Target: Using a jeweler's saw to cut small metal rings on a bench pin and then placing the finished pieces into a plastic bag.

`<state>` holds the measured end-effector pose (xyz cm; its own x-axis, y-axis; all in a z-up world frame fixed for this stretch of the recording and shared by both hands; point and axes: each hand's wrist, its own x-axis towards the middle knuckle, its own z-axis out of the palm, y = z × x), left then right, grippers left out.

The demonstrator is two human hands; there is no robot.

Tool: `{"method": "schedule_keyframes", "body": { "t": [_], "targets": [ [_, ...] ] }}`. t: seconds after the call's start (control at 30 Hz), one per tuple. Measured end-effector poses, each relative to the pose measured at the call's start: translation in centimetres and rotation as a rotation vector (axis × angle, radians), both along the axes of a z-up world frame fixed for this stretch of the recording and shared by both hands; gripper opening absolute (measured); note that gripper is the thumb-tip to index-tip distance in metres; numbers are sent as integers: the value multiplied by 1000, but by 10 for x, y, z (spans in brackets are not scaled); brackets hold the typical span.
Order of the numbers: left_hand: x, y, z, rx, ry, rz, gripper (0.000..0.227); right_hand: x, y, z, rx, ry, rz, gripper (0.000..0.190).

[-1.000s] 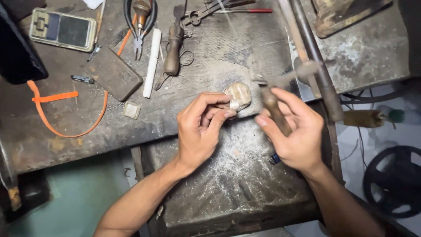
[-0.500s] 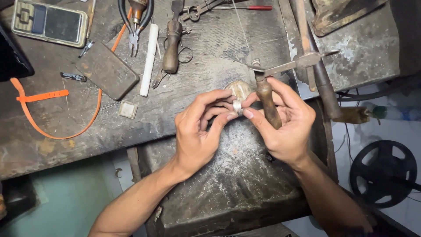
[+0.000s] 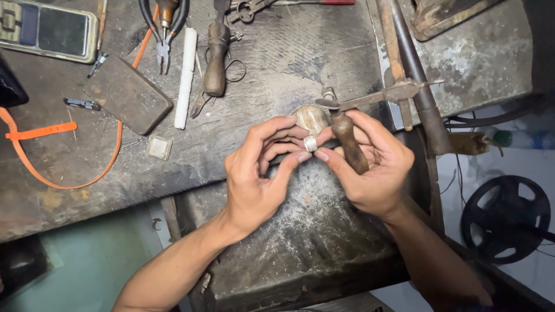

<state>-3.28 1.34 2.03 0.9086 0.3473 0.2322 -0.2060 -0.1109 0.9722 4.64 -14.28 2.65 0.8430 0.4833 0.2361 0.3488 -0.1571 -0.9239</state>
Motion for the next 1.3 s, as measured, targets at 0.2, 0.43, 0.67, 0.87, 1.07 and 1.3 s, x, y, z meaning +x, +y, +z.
{"method": "schedule_keyframes", "body": {
  "t": [0.2,0.43,0.67,0.87,1.07,1.3],
  "targets": [
    [1,0,0,9,-3,-5,44,3,-3,-4,-39,-66,7,49],
    [1,0,-1,-44,9,-50,45,2,-5,-10,-16,-79,13,51],
    [2,1,-4,-53,14,-51,45,1,-6,-12,-3,-49,6,55],
    [0,2,-6,-6,13,-57,33,2,-8,-13,42,-73,-1,59],
    [0,17,10,162,12,-60,16,0,-18,-1,69,-132,-23,55],
    [-7,43,-14,664,50,-49,13,-31,-60,-23,-1,-134,-30,45]
  ]
}}
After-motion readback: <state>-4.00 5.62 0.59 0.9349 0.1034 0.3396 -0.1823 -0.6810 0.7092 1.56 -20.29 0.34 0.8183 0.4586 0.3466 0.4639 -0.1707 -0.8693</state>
